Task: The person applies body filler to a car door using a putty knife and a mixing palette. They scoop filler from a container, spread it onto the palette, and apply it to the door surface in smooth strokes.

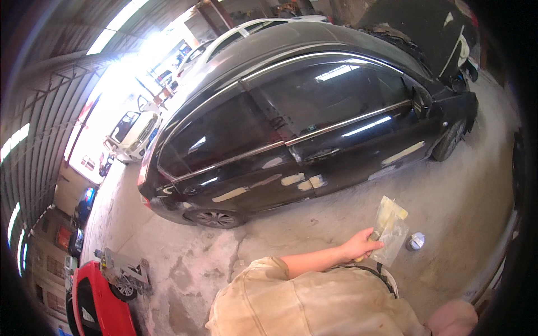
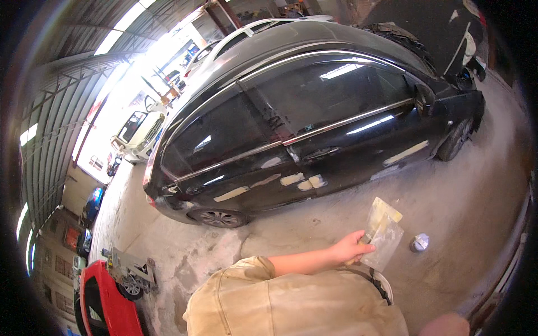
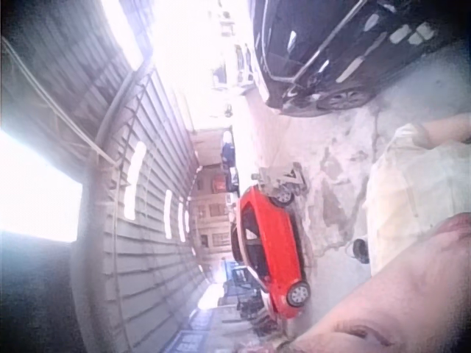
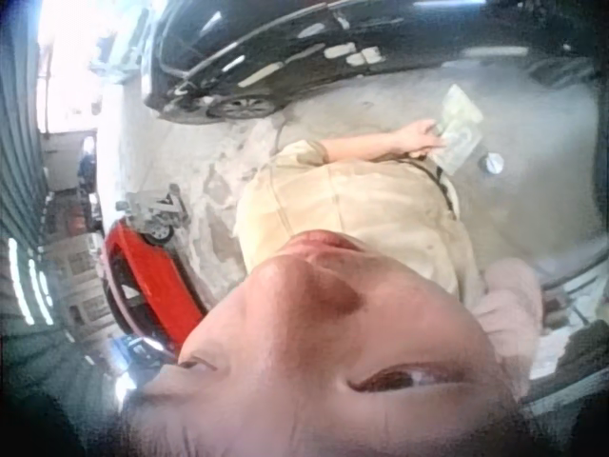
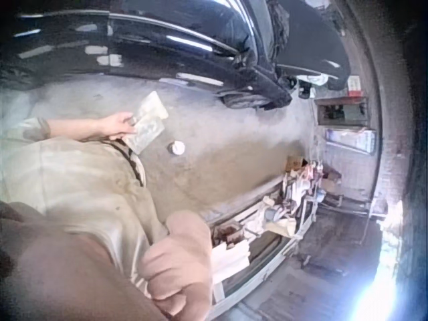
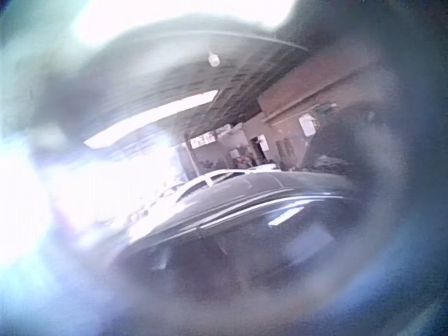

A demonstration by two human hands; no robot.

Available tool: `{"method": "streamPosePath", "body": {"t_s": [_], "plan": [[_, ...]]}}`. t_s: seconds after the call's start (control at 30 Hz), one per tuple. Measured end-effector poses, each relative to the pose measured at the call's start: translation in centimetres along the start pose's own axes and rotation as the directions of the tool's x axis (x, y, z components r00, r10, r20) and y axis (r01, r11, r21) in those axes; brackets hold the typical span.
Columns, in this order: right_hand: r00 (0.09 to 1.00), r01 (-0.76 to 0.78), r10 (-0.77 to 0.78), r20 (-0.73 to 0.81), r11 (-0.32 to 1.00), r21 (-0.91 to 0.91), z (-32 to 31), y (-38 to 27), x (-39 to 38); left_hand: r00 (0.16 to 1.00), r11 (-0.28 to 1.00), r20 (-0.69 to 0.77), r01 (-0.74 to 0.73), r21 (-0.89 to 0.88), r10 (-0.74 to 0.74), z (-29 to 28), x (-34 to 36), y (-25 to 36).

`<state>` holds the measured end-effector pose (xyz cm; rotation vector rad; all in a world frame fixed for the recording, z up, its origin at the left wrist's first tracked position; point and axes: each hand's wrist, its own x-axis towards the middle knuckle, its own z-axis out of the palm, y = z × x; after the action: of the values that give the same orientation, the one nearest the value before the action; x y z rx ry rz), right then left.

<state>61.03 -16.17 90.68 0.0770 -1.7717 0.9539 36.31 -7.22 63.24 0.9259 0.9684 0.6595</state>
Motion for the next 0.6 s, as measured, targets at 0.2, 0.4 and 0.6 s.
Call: {"method": "streamPosePath", "body": {"t_s": [0.2, 0.4, 0.6], "plan": [[0.999, 0.007, -0.01, -0.036, 0.996, -0.085, 0.2, 0.4, 0.4, 1.0, 0.998, -0.009, -0.028, -0.061, 0.027, -0.8, 0.4, -0.9], [1.0, -0.007, 0.006, -0.028, 0.999, -0.032, -0.1, 0.4, 0.5, 0.999, 0.998, -0.031, -0.019, -0.058, 0.017, -0.8, 0.0, -0.1], [1.0, -0.014, 0.014, -0.022, 1.0, -0.009, -1.2, 0.9, 0.6, 1.0, 0.996, -0.023, 0.008, -0.084, -0.01, -0.3, 0.3, 0.1]]}}
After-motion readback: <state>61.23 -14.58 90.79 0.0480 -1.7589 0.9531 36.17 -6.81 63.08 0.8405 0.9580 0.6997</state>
